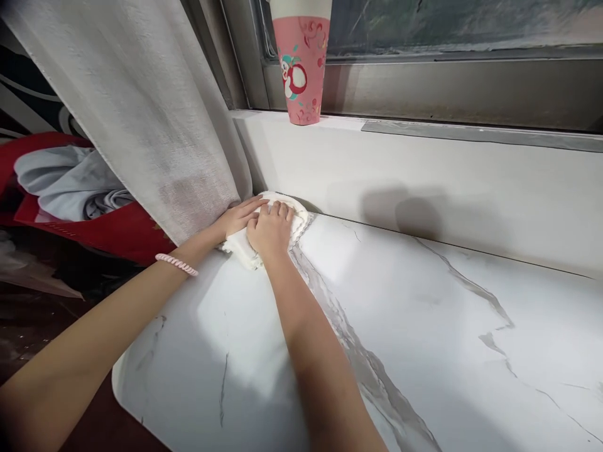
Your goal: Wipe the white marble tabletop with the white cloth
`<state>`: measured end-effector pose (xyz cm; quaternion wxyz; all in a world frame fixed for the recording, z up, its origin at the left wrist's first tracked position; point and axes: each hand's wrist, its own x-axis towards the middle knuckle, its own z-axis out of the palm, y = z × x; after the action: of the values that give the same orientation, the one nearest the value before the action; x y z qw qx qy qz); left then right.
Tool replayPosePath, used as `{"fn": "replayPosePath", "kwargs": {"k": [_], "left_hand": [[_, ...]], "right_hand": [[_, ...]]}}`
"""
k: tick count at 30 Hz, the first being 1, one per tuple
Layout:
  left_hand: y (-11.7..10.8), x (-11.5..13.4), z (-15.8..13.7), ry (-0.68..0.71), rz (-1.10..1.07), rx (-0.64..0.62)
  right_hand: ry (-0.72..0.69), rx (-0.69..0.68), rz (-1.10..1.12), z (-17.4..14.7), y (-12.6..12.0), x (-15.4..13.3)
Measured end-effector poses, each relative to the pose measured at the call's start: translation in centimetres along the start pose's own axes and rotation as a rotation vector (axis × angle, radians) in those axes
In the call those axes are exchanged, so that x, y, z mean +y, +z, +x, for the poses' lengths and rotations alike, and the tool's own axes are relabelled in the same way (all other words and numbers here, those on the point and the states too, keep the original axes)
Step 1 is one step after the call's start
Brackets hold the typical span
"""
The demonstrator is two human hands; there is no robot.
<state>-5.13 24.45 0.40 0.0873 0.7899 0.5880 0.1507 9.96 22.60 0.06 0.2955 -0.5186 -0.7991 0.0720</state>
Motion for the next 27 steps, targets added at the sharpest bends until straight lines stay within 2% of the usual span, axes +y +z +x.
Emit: {"fn": "replayPosePath", "kwargs": {"k": [5,10,16,19,22,24,27], "left_hand": [[0.0,1.1,-1.0,-0.07,-0.027,0.034],[-0.2,2.5,-4.2,-0.117,-0.078,0.026],[-0.8,3.6,-11.9,-0.163,-0.108,0.061],[-1.1,4.8,-16.6,-0.236,-0.079,0.06],[-1.1,6.4,-20.8,-0.253,-0.031,0.097],[-0.8,7.3,-22.7,-0.244,0.012,0.114],[-0.1,8.0,-24.0,-0.217,0.092,0.131]], "right_hand": [[-0.014,-0.016,-0.017,-0.9,-0.5,-0.1],[-0.05,-0.063,-0.032,-3.3,-1.3,-0.8],[-0.159,-0.121,0.009,-8.8,-2.6,-3.9],[-0.222,-0.159,0.046,-12.1,-3.5,-5.8],[-0.293,-0.212,0.087,-15.0,-4.6,-6.8],[-0.327,-0.244,0.119,-16.4,-5.4,-6.9],[-0.359,-0.282,0.147,-17.3,-6.1,-6.5]]}}
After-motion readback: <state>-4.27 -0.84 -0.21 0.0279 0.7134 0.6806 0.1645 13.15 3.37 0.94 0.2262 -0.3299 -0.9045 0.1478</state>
